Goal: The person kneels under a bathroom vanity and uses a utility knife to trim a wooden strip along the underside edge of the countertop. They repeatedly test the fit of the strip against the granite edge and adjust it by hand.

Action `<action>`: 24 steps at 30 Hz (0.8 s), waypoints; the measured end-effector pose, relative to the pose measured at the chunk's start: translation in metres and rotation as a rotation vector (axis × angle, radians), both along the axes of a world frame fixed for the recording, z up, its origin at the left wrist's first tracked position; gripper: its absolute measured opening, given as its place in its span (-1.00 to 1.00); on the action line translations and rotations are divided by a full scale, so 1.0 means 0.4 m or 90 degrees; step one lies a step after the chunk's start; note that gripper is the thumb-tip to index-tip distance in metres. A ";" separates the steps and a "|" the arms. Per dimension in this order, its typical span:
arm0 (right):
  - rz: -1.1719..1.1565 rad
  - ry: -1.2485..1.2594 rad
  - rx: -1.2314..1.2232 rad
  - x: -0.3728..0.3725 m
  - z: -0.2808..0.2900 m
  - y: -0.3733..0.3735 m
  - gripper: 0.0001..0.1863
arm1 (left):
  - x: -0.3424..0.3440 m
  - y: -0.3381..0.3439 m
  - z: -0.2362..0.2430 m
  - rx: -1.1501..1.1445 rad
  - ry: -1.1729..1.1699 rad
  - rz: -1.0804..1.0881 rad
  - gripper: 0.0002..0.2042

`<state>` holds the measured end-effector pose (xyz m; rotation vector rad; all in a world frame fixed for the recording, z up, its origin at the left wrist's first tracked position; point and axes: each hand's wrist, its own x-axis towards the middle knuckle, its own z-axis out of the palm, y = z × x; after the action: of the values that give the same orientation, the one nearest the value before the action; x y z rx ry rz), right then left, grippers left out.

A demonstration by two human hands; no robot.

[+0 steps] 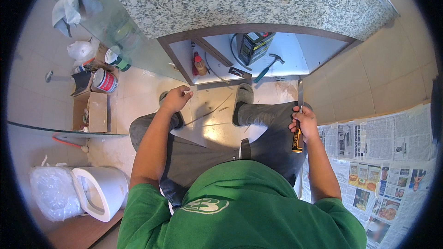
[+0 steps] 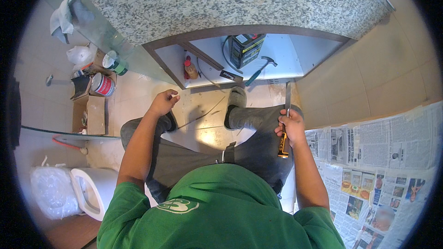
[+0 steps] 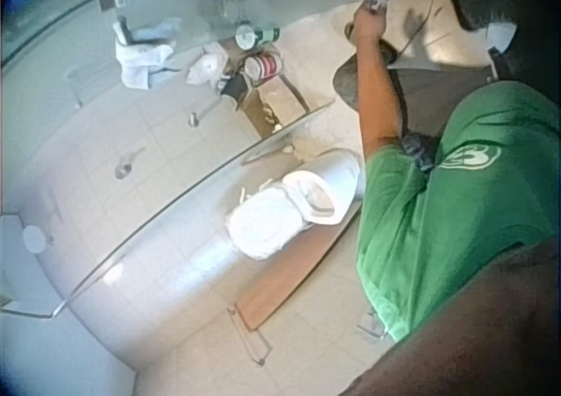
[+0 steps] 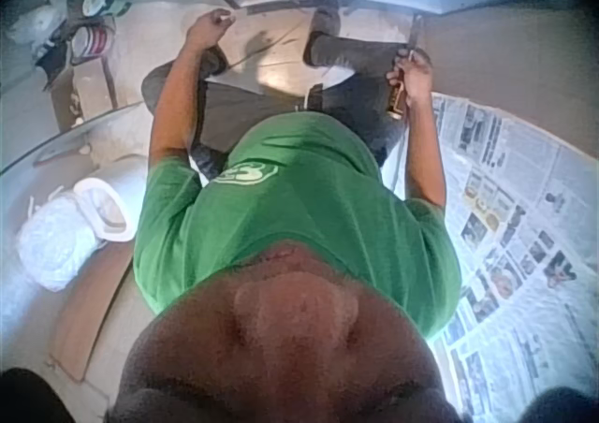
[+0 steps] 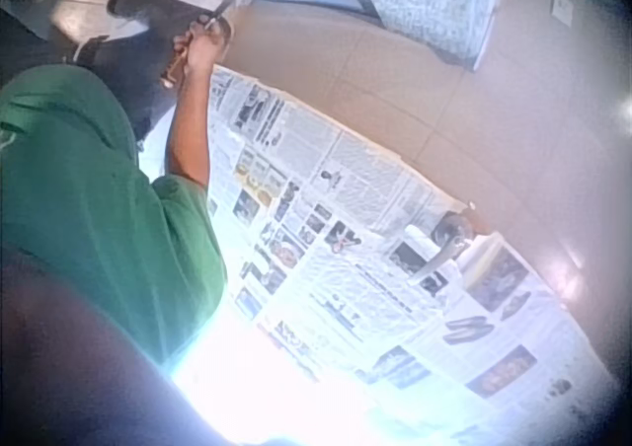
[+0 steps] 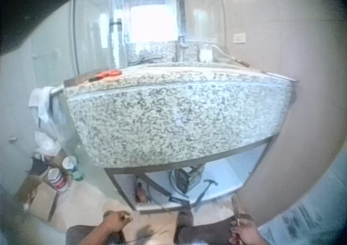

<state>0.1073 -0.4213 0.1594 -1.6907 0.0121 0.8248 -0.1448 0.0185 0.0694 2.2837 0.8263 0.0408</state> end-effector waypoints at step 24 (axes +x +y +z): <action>-0.008 0.012 -0.004 0.007 -0.011 -0.004 -0.67 | 0.007 -0.010 0.013 -0.037 0.061 0.009 -0.55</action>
<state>0.1100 -0.4231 0.1549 -1.6872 0.0375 0.8315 -0.1419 0.0145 0.0746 2.2401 0.8811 -0.0858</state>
